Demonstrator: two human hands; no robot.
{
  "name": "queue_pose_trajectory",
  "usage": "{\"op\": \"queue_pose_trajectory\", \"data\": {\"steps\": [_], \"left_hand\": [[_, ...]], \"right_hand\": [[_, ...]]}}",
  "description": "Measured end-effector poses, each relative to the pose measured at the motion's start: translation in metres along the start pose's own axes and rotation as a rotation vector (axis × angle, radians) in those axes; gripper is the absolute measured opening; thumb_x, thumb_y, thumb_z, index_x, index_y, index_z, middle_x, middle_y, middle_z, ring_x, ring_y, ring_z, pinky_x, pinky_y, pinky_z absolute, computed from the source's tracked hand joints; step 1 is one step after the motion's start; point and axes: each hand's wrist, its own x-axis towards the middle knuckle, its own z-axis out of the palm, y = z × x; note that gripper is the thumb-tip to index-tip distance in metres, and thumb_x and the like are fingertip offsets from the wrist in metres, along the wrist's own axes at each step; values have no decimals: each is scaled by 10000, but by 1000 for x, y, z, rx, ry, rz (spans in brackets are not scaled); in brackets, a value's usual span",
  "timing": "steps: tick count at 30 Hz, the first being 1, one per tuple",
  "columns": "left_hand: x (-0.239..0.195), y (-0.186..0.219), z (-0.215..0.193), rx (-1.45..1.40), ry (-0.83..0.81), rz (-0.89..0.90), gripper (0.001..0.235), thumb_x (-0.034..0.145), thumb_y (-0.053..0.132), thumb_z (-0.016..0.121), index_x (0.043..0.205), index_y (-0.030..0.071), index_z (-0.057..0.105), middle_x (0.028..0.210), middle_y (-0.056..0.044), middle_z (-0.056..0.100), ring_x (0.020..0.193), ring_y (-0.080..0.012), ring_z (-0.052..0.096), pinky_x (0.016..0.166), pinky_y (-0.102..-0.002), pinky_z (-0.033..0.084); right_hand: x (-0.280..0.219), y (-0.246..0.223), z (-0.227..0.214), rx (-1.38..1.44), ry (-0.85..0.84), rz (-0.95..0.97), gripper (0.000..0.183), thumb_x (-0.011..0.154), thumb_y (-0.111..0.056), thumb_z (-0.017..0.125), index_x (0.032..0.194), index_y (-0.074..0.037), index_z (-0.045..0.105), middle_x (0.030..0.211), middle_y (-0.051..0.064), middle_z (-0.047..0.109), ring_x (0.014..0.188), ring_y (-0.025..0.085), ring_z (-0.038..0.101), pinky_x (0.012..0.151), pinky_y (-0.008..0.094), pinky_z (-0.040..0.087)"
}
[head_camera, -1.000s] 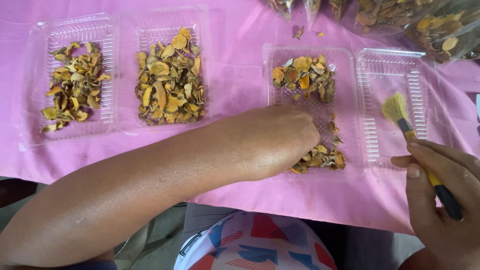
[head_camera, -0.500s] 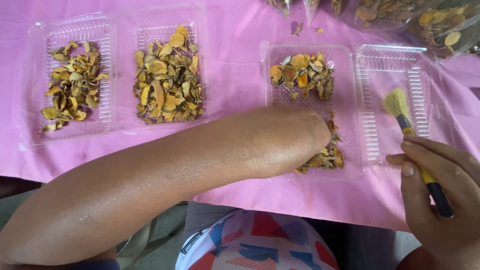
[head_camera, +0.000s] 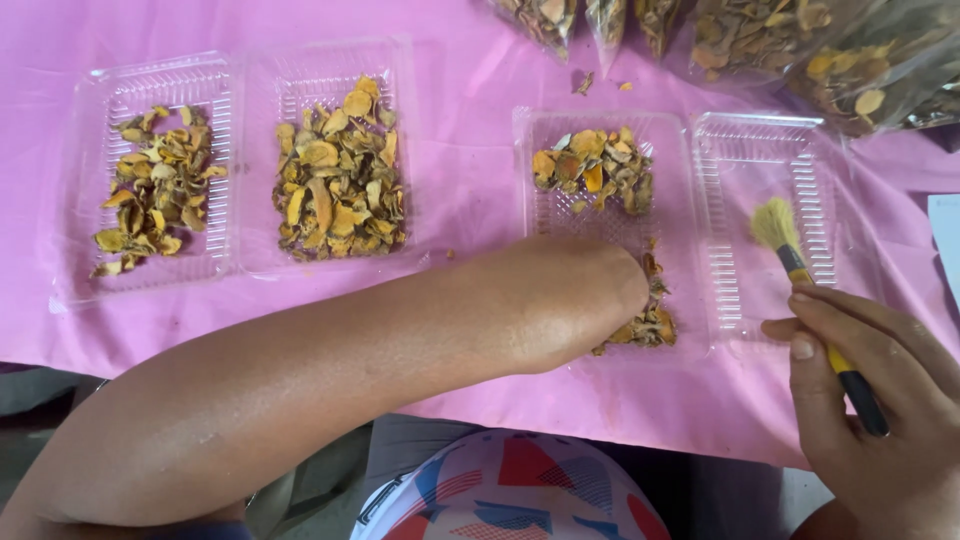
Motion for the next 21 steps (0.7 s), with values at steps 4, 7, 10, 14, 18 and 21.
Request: {"op": "queue_pose_trajectory", "data": {"steps": [4, 7, 10, 14, 18, 21], "left_hand": [[-28, 27, -28, -452, 12, -264, 164, 696, 47, 478, 625, 135, 359, 584, -48, 327, 524, -204, 334, 486, -402, 221], [-18, 21, -15, -315, 2, -227, 146, 705, 49, 525, 638, 130, 424, 606, -48, 395, 535, -201, 421, 504, -374, 274], [-37, 39, -46, -620, 21, -405, 108, 654, 75, 440, 660, 131, 349, 610, -56, 317, 566, -229, 291, 518, -457, 184], [2, -6, 13, 2, 175, 57, 221, 526, -16, 574, 547, 119, 400, 535, 7, 339, 490, -136, 408, 461, -361, 235], [-1, -8, 15, -137, 292, 93, 275, 623, -2, 536, 652, 157, 314, 651, -2, 316, 581, -157, 325, 514, -400, 229], [-2, -5, 8, -181, 243, -10, 266, 661, -24, 473, 706, 155, 283, 651, -16, 297, 608, -152, 301, 535, -413, 204]], "right_hand": [[4, -13, -4, 4, 11, 63, 160, 1044, 211, 581, 1167, 214, 683, 1197, 351, 702, 1085, 371, 719, 1068, 441, 576], [3, -13, -5, -42, 38, 16, 150, 1060, 177, 602, 1171, 198, 701, 1179, 310, 725, 1105, 367, 726, 1046, 434, 585], [-2, -10, -9, -19, 50, 19, 158, 1047, 176, 591, 1170, 197, 687, 1167, 310, 721, 1116, 364, 717, 1064, 436, 586], [-5, -24, -22, -44, 58, 30, 171, 1062, 184, 579, 1191, 189, 690, 1152, 290, 737, 1103, 328, 715, 978, 397, 590], [-13, -31, -38, -20, 2, 300, 237, 1054, 51, 511, 1259, 60, 630, 1193, 150, 745, 757, 102, 613, 482, 226, 319], [-33, -31, -34, 90, 74, 304, 281, 1117, -43, 378, 1297, 111, 529, 1310, 260, 668, 925, 241, 679, 770, 314, 420]]}}
